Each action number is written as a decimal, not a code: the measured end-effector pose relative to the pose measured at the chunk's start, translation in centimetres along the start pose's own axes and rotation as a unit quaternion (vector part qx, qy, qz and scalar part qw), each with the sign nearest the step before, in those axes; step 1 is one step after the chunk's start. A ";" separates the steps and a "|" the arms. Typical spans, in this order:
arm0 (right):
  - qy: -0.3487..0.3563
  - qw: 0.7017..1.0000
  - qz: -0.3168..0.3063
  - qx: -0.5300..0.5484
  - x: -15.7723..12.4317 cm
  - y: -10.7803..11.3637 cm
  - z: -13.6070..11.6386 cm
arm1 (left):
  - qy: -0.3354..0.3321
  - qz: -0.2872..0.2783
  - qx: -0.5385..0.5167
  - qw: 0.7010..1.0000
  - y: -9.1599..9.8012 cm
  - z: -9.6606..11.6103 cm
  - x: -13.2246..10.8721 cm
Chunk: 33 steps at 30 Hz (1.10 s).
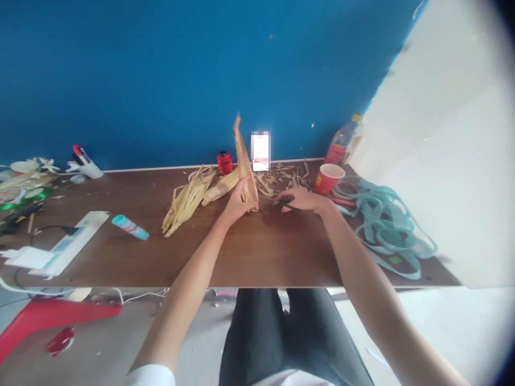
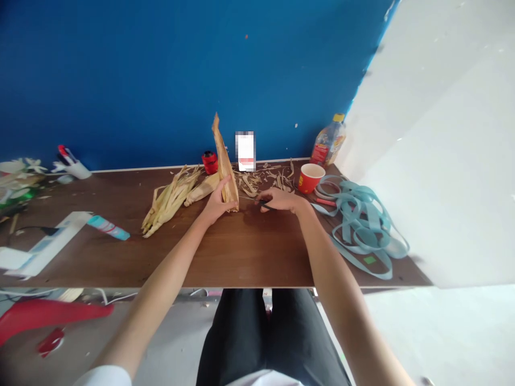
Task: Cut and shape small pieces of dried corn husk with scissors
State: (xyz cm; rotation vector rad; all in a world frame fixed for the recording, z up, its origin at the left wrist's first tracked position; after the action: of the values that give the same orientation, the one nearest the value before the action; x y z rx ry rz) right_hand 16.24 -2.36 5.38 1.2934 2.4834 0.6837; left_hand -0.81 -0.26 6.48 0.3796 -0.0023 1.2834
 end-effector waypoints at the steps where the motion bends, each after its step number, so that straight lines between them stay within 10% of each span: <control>1: -0.004 1.000 -0.015 -0.011 0.0 -0.3 0.1 | -0.001 -0.016 0.004 1.000 -0.3 0.1 -0.1; 7: 0.008 0.999 -0.044 -0.020 -0.1 -0.9 0.0 | -0.007 -0.072 0.033 0.997 -1.7 0.3 -0.5; 33: 0.021 0.994 0.097 -0.047 0.7 -1.2 -0.6 | 0.007 0.089 0.002 0.996 0.8 -0.7 -0.2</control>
State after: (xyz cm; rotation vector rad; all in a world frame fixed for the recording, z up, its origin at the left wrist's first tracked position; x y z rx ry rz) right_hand 14.78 -2.50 5.26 1.5133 2.3465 0.8695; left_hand -1.80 -0.08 6.00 0.3807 -0.0225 1.4620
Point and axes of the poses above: each hand's wrist, its own x-axis towards the middle knuckle, its own y-axis out of the back of the hand, z = x × y, the point moved 10 cm from there along x, towards the middle knuckle, and after that the axes turned 10 degrees about y, right-handed, at the moved point
